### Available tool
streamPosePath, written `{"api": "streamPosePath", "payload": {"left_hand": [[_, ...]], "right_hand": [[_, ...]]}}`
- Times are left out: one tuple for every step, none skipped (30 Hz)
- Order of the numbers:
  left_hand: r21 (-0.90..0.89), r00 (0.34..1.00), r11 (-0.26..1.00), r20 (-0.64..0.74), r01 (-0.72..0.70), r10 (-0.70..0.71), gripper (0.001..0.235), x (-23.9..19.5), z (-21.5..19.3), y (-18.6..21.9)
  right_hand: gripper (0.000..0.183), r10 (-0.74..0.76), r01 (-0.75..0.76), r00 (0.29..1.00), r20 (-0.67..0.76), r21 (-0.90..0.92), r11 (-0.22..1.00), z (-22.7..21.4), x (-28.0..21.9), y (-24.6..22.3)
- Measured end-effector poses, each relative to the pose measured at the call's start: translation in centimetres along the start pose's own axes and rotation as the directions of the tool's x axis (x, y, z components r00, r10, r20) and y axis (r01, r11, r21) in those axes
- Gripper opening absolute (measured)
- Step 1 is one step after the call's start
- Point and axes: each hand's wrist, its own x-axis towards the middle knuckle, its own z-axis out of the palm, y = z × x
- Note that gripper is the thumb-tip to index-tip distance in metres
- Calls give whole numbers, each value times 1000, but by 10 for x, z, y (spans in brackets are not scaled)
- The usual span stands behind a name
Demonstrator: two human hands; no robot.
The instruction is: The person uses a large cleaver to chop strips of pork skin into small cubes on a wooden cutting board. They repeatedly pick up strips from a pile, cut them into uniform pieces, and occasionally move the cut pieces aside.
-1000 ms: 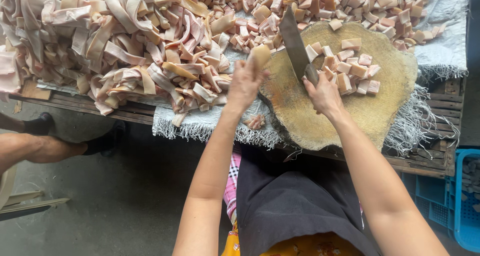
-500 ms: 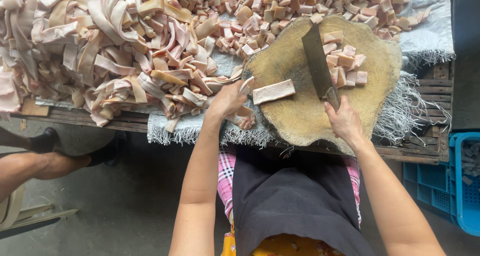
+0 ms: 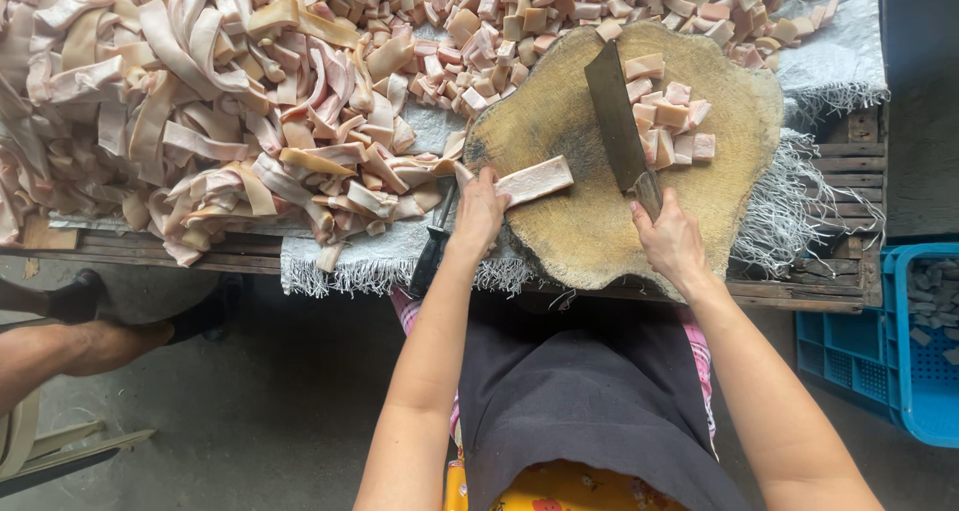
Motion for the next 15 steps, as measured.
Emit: {"api": "streamPosePath", "payload": {"left_hand": [[-53,999,999,-40,-12,10,31,0,9,-3],[-105,997,994,-80,-27,18,28,0,16,-4],[-153,993,988,-118,-36,18,25,2,22,-3],[-201,988,978,-155,-47,16,22,5,27,0],[-246,981,967,-192,-64,16,19,10,27,3],[-242,980,968,-200,-69,20,18,13,25,4],[-237,979,969,-205,-70,21,16,14,24,6],[-233,977,970,-210,-72,22,15,14,22,8],[-227,980,973,-201,-40,-6,15,13,21,8],[-220,981,975,-192,-9,-34,15,12,19,9],[-212,981,977,-182,25,-64,15,10,17,8],[-223,980,975,-186,20,-63,15,8,15,6],[-235,980,972,-192,16,-62,15,6,14,4],[-246,979,969,-197,11,-61,15,5,14,3],[-233,975,972,-216,-5,-46,15,6,15,2]], "right_hand": [[48,20,-21,1000,15,25,999,-2,-1,-4],[47,23,-23,1000,20,21,1000,-4,-4,-9],[47,25,-25,999,26,16,1000,-5,-8,-14],[46,27,-27,999,31,11,1000,-7,-12,-19],[46,14,-16,999,40,37,999,-11,-14,-27],[46,2,-5,999,48,62,998,-15,-17,-35],[46,-9,4,998,58,87,996,-19,-20,-43],[47,-72,71,997,11,72,995,-25,-22,-52],[47,-134,136,990,-34,55,989,-30,-25,-60],[48,-196,199,978,-77,35,979,-34,-27,-68],[48,-230,242,965,-121,86,967,-38,-31,-75],[48,-261,285,951,-167,135,949,-39,-33,-80],[48,-290,330,933,-215,180,927,-37,-33,-82],[47,-299,338,930,-213,184,923,-30,-32,-82],[47,-310,350,927,-212,186,918,-19,-28,-79]]}}
